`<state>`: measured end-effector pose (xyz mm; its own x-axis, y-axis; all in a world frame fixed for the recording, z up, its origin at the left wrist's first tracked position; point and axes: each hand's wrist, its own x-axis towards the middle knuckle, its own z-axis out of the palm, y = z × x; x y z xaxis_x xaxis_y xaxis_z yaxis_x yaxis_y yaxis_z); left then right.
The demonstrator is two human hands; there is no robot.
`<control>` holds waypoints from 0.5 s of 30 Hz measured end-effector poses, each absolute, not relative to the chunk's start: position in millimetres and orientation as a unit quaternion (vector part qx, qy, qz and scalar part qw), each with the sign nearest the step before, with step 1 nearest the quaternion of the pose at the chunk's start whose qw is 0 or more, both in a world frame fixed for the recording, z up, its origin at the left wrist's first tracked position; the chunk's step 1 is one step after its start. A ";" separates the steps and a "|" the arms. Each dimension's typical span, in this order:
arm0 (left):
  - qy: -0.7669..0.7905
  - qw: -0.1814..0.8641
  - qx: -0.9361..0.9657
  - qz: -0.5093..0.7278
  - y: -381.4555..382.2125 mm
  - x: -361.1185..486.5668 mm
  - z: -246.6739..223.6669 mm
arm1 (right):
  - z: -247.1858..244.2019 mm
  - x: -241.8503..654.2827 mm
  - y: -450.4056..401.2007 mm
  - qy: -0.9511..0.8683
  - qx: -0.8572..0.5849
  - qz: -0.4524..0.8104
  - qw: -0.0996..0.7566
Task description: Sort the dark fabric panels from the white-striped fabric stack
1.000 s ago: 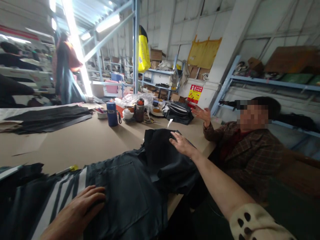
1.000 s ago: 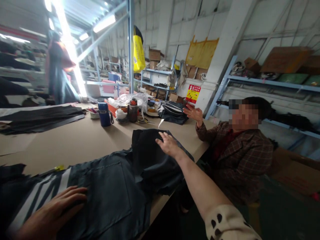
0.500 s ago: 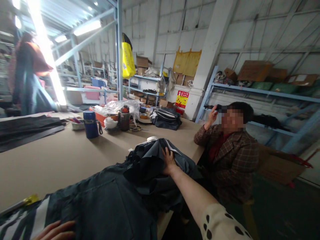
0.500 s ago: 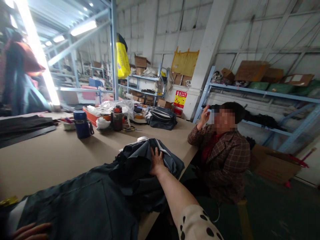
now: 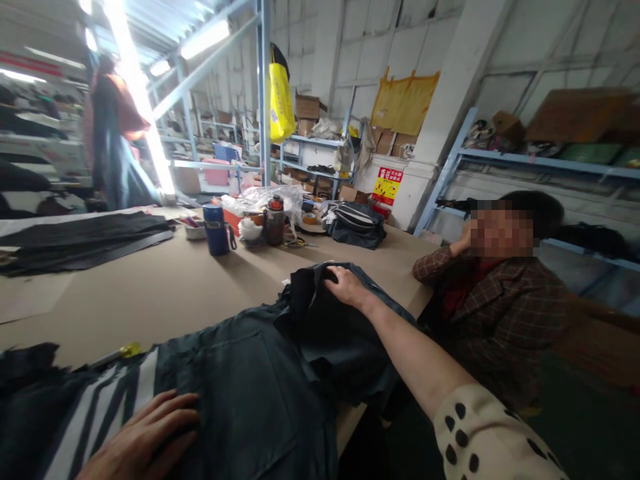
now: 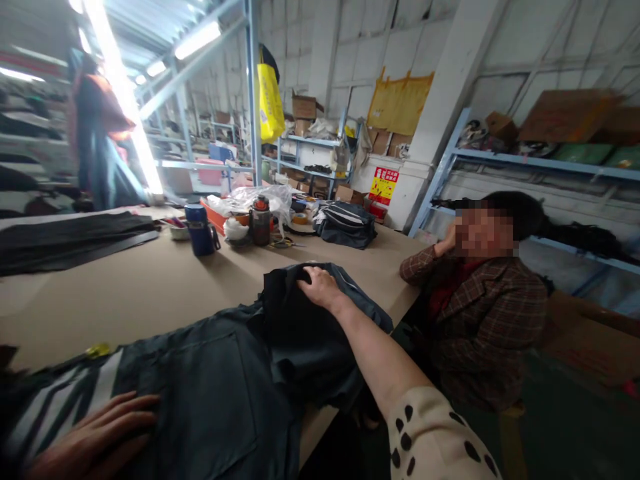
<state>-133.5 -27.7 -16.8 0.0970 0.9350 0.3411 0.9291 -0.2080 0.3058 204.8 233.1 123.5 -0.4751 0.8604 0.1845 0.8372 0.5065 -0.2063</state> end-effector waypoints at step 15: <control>0.642 0.114 0.729 0.211 -48.3 -85.3 56.9 | 43.3 181.5 279.6 -0.884 -0.464 0.031 0.055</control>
<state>-85.3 -48.3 56.9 0.0873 0.9830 0.1618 0.8872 -0.1506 0.4362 181.5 279.6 43.3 -0.5631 0.8236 0.0677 0.8168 0.5672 -0.1058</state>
